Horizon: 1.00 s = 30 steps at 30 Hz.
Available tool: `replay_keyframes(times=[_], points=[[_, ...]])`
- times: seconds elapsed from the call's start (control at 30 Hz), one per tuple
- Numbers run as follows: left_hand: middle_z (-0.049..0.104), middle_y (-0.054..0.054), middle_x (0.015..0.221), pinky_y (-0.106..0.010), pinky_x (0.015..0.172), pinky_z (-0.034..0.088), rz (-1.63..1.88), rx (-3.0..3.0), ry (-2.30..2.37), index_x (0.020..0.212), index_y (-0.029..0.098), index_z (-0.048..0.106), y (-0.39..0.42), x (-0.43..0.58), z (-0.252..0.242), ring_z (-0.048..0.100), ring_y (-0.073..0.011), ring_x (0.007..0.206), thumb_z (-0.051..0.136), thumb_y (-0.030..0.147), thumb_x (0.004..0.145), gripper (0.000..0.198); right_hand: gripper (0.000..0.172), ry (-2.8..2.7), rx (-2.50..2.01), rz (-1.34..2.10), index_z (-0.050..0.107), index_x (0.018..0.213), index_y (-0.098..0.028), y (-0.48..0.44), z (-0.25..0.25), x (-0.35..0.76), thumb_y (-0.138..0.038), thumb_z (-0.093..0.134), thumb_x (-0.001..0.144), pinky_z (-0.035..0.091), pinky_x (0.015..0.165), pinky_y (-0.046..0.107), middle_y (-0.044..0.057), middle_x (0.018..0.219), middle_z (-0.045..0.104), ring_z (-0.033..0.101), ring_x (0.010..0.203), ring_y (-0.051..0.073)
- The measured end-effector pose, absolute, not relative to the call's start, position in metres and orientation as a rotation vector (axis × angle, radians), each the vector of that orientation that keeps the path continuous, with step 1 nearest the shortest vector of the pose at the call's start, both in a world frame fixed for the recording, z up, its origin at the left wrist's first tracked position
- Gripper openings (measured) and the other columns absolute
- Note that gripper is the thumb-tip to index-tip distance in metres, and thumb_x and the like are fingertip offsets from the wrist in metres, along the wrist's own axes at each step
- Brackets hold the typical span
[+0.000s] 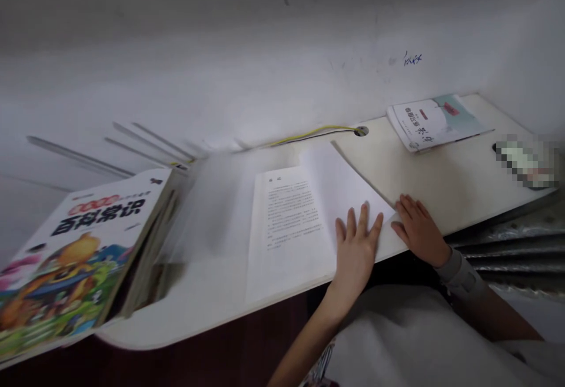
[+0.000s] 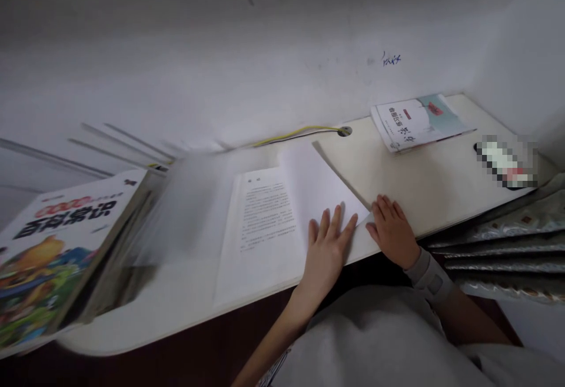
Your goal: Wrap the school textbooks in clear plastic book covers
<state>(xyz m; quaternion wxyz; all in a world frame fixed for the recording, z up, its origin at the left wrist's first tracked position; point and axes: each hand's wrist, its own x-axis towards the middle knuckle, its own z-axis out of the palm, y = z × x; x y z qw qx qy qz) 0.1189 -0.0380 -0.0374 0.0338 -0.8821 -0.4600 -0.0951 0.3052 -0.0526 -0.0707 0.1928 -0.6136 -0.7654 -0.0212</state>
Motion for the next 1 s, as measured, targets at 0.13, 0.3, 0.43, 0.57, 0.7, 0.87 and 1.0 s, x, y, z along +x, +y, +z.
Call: replay_keyframes(times=[0.13,0.3,0.43,0.57,0.7,0.87,1.0], points=[[0.044,-0.011,0.144,-0.066,0.101,0.033,-0.225,-2.776,-1.367,0.134,0.03,0.051,-0.038,0.116,-0.042,0.038,-0.0388,0.133,0.048,0.01,0.088,0.05,0.052,-2.106,-1.71,-0.037,0.03,0.144,-0.011,-0.051,-0.072,0.306,-0.03,0.035,0.095,0.035,0.106,0.053,0.022,0.14,0.046,0.039,0.134,0.032],[0.045,-0.01,0.143,-0.065,0.102,0.033,-0.243,-2.805,-1.369,0.135,0.031,0.05,-0.038,0.114,-0.044,0.037,-0.0388,0.134,0.047,0.011,0.089,0.05,0.056,-2.071,-1.713,0.026,0.019,0.149,-0.012,-0.051,-0.072,0.305,-0.026,0.031,0.096,0.036,0.106,0.053,0.02,0.142,0.046,0.038,0.135,0.03],[0.047,-0.01,0.142,-0.066,0.101,0.032,-0.235,-2.809,-1.369,0.134,0.03,0.052,-0.038,0.115,-0.041,0.039,-0.0397,0.132,0.046,0.012,0.089,0.048,0.058,-2.054,-1.723,0.075,0.01,0.151,-0.014,-0.05,-0.071,0.306,-0.023,0.026,0.097,0.036,0.107,0.052,0.017,0.142,0.046,0.039,0.134,0.029],[0.05,-0.012,0.14,-0.065,0.102,0.033,-0.177,-2.809,-1.327,0.132,0.026,0.054,-0.036,0.12,-0.032,0.042,-0.0393,0.13,0.045,0.011,0.09,0.045,0.058,-2.025,-1.713,0.071,0.007,0.152,-0.013,-0.049,-0.069,0.308,-0.021,0.024,0.097,0.039,0.106,0.051,0.018,0.139,0.049,0.043,0.132,0.028],[0.053,-0.014,0.136,-0.059,0.104,0.035,-0.179,-2.832,-1.287,0.127,0.022,0.058,-0.033,0.13,-0.026,0.044,-0.0353,0.13,0.043,0.011,0.091,0.041,0.058,-1.971,-1.693,0.101,0.004,0.152,-0.016,-0.049,-0.068,0.309,-0.022,0.022,0.097,0.041,0.104,0.052,0.016,0.14,0.049,0.046,0.129,0.028],[0.055,-0.014,0.134,-0.055,0.102,0.039,-0.196,-2.862,-1.234,0.125,0.019,0.059,-0.031,0.14,-0.025,0.045,-0.035,0.129,0.043,0.01,0.091,0.039,0.057,-1.937,-1.67,0.122,0.007,0.152,-0.017,-0.05,-0.067,0.31,-0.025,0.023,0.098,0.042,0.104,0.051,0.016,0.139,0.049,0.046,0.129,0.027],[0.056,-0.01,0.134,-0.05,0.1,0.043,-0.121,-2.854,-1.133,0.126,0.021,0.058,-0.03,0.134,-0.024,0.047,-0.0344,0.127,0.043,0.012,0.092,0.039,0.055,-1.903,-1.675,0.137,0.013,0.151,-0.016,-0.05,-0.066,0.309,-0.026,0.024,0.098,0.042,0.104,0.05,0.016,0.137,0.051,0.046,0.128,0.027]])
